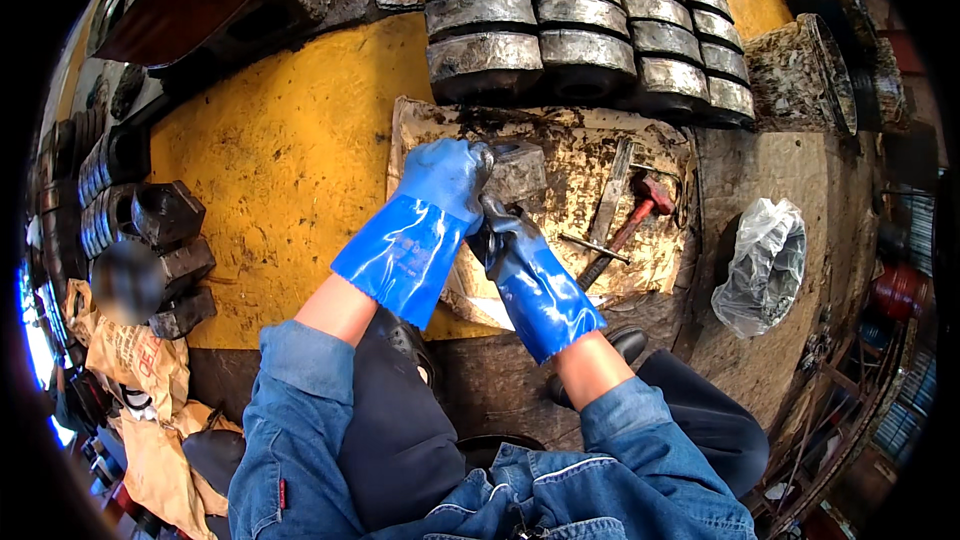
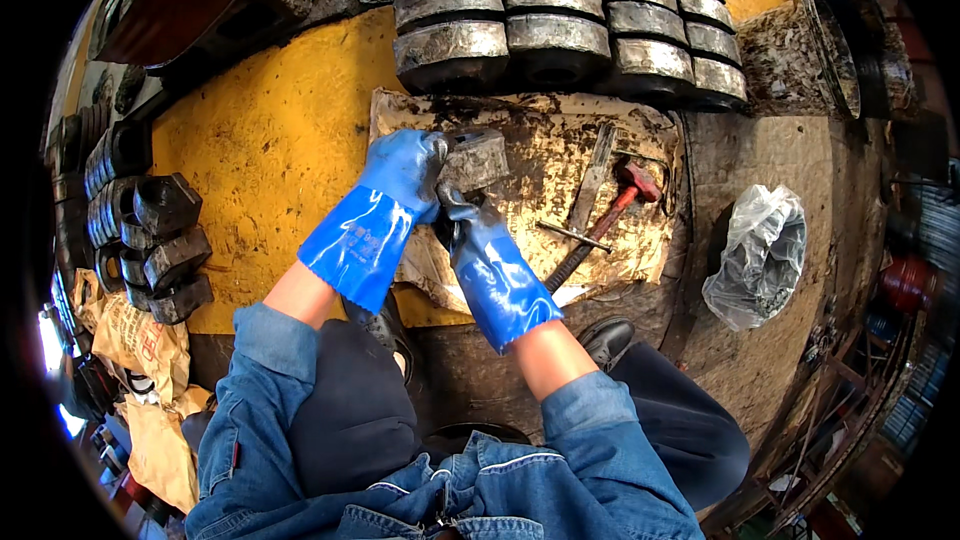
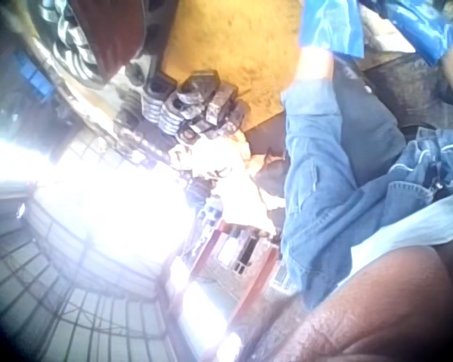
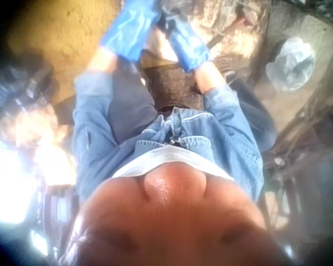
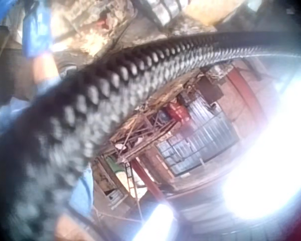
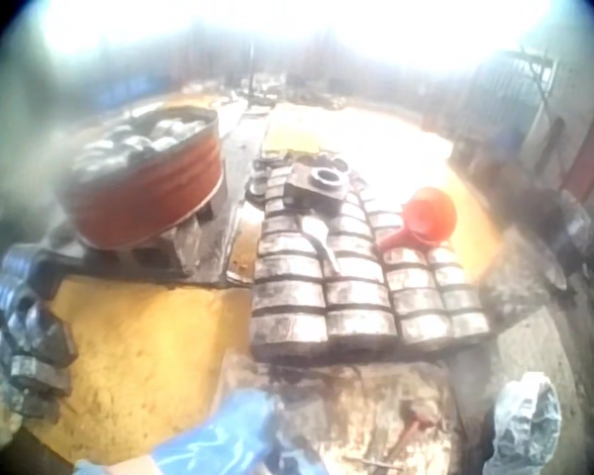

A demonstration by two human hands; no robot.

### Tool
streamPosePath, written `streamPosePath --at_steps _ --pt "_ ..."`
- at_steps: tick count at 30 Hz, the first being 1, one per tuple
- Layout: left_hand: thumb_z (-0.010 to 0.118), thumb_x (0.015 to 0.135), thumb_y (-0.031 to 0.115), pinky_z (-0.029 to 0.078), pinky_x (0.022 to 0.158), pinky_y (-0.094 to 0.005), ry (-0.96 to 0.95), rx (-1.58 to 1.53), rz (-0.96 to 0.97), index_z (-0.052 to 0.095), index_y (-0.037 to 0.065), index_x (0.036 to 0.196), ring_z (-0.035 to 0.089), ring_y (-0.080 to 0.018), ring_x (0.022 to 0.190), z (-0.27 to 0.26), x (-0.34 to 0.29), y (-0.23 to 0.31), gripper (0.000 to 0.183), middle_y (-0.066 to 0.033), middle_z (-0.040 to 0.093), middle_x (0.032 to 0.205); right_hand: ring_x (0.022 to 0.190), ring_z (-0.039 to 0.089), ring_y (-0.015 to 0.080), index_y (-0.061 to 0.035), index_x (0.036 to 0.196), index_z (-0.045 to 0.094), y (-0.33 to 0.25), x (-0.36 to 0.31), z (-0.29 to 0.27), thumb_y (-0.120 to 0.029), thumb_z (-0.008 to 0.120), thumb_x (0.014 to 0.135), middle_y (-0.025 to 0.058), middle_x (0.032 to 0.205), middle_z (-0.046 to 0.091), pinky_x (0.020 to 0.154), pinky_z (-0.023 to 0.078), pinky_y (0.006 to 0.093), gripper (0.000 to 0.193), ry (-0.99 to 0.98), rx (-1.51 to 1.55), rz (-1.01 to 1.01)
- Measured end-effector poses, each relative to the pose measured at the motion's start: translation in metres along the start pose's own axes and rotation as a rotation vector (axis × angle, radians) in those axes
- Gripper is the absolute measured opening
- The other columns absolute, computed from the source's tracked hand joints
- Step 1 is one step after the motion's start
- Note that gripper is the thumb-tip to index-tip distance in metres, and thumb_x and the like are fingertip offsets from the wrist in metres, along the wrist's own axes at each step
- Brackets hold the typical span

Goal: The person uses a scraper and a brush to remove debris and dirt from various metal industrial parts, picking them up and turning them over by hand while sitting on the floor.

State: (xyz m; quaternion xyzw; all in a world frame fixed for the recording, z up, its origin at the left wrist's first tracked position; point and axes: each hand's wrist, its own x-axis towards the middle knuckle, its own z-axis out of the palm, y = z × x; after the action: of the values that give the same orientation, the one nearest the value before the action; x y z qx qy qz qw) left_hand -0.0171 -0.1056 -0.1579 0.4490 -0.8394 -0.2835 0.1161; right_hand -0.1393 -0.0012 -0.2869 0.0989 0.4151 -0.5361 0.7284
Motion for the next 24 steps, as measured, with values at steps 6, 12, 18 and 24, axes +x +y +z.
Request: streamPosePath --at_steps 6,12,18,24 --pt "0.076 0.055 0.011 0.054 0.068 -0.0486 -0.254 0.142 -0.072 0.069 0.010 0.082 0.065 -0.0424 0.077 -0.007 0.026 -0.008 0.028 -0.0205 0.066 0.076 0.119 0.055 0.0250 0.0014 0.143 0.039 0.009 0.003 0.002 -0.032 0.065 0.092 0.0195 0.128 0.055 0.094 0.053 0.0346 0.067 0.025 -0.049 -0.075" --pt "0.075 0.068 0.013 0.054 0.073 -0.0498 0.040 0.338 0.044 0.064 0.007 0.098 0.066 -0.0406 0.089 -0.010 0.022 -0.009 0.032 -0.0189 0.067 0.091 0.101 0.064 0.0224 0.0007 0.122 0.059 -0.035 -0.048 0.090 -0.020 0.063 0.092 0.0137 0.110 0.066 0.097 0.050 0.0334 0.036 0.074 -0.155 0.009" --pt "0.077 0.075 0.019 0.056 0.084 -0.0387 0.251 0.316 -0.260 0.069 0.010 0.112 0.069 -0.0309 0.096 -0.047 -0.005 0.006 0.039 -0.0127 0.071 0.106 0.102 0.062 0.0226 0.0018 0.125 0.058 -0.079 -0.094 0.114 0.001 0.042 0.096 0.0174 0.107 0.066 0.089 0.047 0.0354 0.033 -0.274 -1.080 -0.534" --pt "0.073 0.079 0.017 0.056 0.083 -0.0357 0.257 0.069 -0.262 0.074 0.010 0.103 0.070 -0.0304 0.093 -0.027 -0.009 0.007 0.025 -0.0134 0.073 0.099 0.086 0.064 0.0151 -0.0043 0.104 0.066 -0.069 -0.029 0.064 -0.011 0.075 0.081 0.0101 0.097 0.069 0.072 0.053 0.0283 0.025 -0.050 -0.638 -0.198"
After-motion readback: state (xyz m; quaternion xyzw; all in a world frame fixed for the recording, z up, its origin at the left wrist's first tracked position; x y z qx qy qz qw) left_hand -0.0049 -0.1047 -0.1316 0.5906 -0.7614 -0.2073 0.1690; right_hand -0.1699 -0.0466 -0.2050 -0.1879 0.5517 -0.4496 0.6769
